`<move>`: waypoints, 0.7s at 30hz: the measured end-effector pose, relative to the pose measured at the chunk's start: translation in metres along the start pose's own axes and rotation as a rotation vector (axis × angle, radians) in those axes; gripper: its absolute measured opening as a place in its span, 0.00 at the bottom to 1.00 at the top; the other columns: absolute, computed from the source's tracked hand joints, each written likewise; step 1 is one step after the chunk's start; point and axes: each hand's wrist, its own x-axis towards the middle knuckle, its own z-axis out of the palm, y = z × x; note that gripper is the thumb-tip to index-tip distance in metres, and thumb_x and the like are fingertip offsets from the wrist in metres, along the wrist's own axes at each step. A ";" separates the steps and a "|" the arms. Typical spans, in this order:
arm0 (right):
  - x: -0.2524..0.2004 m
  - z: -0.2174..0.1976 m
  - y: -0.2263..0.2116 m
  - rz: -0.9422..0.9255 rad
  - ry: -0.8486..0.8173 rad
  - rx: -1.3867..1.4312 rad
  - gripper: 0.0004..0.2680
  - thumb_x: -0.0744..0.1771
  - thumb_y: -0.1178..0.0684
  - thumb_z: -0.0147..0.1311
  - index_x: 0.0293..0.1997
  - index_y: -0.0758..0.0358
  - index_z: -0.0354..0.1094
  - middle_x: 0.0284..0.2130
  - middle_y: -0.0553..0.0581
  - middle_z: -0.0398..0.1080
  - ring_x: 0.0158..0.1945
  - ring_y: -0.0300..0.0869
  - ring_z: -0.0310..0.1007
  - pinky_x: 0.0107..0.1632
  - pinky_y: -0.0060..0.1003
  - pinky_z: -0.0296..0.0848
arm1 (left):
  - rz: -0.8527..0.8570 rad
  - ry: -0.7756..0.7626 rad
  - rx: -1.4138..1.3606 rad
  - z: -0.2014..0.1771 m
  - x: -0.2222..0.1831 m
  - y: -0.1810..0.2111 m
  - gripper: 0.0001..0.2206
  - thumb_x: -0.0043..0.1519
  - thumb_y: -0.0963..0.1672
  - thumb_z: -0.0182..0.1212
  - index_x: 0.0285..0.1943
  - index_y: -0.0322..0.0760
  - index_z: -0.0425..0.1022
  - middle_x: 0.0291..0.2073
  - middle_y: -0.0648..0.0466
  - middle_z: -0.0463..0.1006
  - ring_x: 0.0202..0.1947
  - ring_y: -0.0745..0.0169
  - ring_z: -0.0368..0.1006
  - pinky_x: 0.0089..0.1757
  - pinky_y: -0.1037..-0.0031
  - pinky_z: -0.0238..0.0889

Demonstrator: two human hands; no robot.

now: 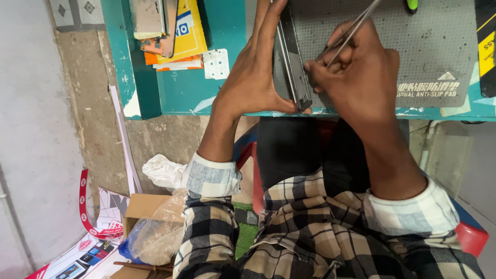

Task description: The person applies liquid from a bottle to the edge of a disassembled phone frame and then uses a metal tool to scrape and clean the frame's interior. The person continues to scrape the frame while another person stands nearby.

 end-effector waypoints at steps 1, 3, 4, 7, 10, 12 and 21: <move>-0.004 -0.002 -0.003 0.040 -0.005 -0.003 0.13 0.69 0.63 0.68 0.49 0.69 0.62 0.28 0.58 0.74 0.33 0.37 0.82 0.32 0.29 0.80 | 0.001 0.005 0.014 0.000 0.002 0.001 0.77 0.28 0.52 0.95 0.81 0.49 0.30 0.79 0.35 0.32 0.79 0.30 0.41 0.73 0.51 0.54; -0.015 -0.006 -0.007 0.025 -0.012 -0.005 0.12 0.68 0.64 0.67 0.49 0.69 0.61 0.29 0.58 0.74 0.34 0.37 0.81 0.34 0.29 0.80 | -0.043 -0.014 0.003 -0.002 0.001 0.003 0.75 0.28 0.49 0.93 0.82 0.49 0.31 0.80 0.34 0.31 0.81 0.32 0.40 0.74 0.55 0.57; -0.022 -0.009 -0.010 -0.028 -0.014 -0.004 0.13 0.68 0.64 0.68 0.49 0.69 0.61 0.31 0.57 0.75 0.36 0.37 0.82 0.36 0.29 0.80 | -0.067 -0.023 -0.003 -0.002 0.001 0.004 0.74 0.29 0.48 0.92 0.82 0.48 0.32 0.81 0.34 0.31 0.82 0.32 0.40 0.74 0.56 0.58; -0.026 -0.008 -0.008 -0.087 -0.008 -0.006 0.12 0.69 0.65 0.68 0.48 0.70 0.61 0.30 0.56 0.76 0.37 0.37 0.81 0.38 0.29 0.79 | 0.015 -0.007 -0.003 -0.002 0.002 0.002 0.75 0.31 0.49 0.94 0.81 0.46 0.30 0.79 0.35 0.33 0.80 0.32 0.38 0.75 0.55 0.52; -0.011 -0.003 -0.004 -0.003 -0.003 0.045 0.13 0.69 0.64 0.68 0.48 0.70 0.61 0.29 0.55 0.75 0.34 0.36 0.80 0.34 0.28 0.78 | -0.001 -0.014 -0.032 -0.003 0.000 0.003 0.74 0.32 0.50 0.95 0.81 0.44 0.31 0.79 0.37 0.37 0.81 0.34 0.41 0.75 0.56 0.52; -0.009 -0.004 -0.006 0.030 -0.018 0.065 0.12 0.69 0.64 0.67 0.49 0.70 0.61 0.29 0.55 0.75 0.33 0.35 0.80 0.33 0.27 0.78 | 0.006 -0.011 -0.036 -0.003 0.001 0.004 0.74 0.32 0.50 0.95 0.81 0.44 0.31 0.79 0.37 0.37 0.81 0.33 0.41 0.75 0.56 0.52; -0.024 -0.010 -0.013 0.014 -0.044 0.024 0.11 0.68 0.65 0.66 0.49 0.71 0.64 0.29 0.55 0.75 0.34 0.33 0.77 0.35 0.25 0.74 | 0.004 -0.009 -0.051 -0.004 0.001 0.003 0.73 0.32 0.48 0.94 0.81 0.44 0.32 0.79 0.36 0.36 0.81 0.33 0.40 0.75 0.57 0.52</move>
